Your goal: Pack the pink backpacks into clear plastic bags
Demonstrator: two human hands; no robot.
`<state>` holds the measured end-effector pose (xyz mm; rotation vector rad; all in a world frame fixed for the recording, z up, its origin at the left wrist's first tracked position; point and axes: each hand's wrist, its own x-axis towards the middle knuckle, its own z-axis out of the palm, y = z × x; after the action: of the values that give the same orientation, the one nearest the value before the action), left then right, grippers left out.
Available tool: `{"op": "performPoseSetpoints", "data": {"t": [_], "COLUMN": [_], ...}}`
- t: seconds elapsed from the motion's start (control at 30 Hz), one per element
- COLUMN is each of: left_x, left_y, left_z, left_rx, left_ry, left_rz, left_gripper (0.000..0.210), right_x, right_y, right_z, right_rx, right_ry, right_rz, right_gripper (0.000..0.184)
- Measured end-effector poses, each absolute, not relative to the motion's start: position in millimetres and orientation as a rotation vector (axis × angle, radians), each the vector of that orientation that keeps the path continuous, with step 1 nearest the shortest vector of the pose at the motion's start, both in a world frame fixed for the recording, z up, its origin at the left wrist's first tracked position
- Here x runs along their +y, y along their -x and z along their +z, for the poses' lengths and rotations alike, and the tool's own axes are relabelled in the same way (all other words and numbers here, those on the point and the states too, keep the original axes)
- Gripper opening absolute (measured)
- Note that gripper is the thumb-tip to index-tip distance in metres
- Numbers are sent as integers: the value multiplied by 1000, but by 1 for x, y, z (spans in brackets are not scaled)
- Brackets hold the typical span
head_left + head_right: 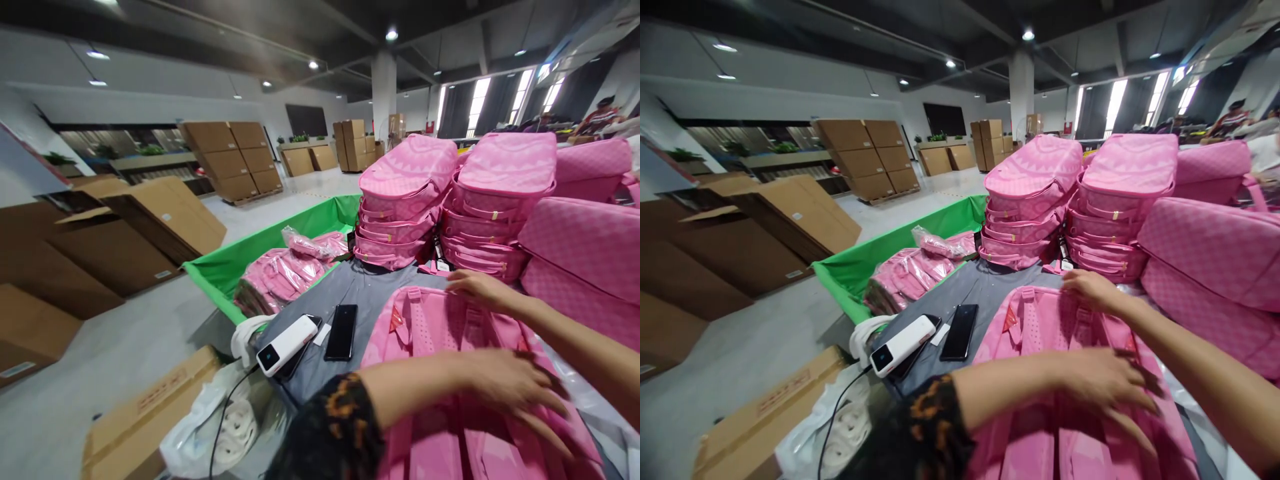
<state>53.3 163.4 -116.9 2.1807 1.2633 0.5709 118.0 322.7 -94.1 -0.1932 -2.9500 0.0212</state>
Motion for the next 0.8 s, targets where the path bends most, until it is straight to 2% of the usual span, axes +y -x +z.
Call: {"op": "performPoseSetpoints", "data": {"t": [0.1, 0.2, 0.3, 0.43, 0.6, 0.8], "left_x": [148, 147, 149, 130, 98, 156], "left_y": [23, 69, 70, 52, 55, 71], "left_z": [-114, -133, -166, -204, -217, -203], "left_rx": [1607, 2107, 2148, 2074, 2025, 2012], "left_ry": [-2141, -1919, -2007, -2215, -2533, -2349], "left_rz": [941, 1165, 1225, 1355, 971, 360], "left_gripper": [47, 60, 60, 46, 33, 22], "right_x": [317, 286, 251, 219, 205, 248], "right_y": [-183, -197, -188, -198, -224, -188], "right_z": [-116, -148, -174, -197, -199, -187], "right_rx": [-2690, -2580, -2414, -2280, -2424, -2585], "right_ry": [611, 717, 720, 636, 667, 1066], "right_rz": [87, 90, -22, -183, -29, 412], "right_gripper": [55, 69, 65, 51, 28, 26]}}
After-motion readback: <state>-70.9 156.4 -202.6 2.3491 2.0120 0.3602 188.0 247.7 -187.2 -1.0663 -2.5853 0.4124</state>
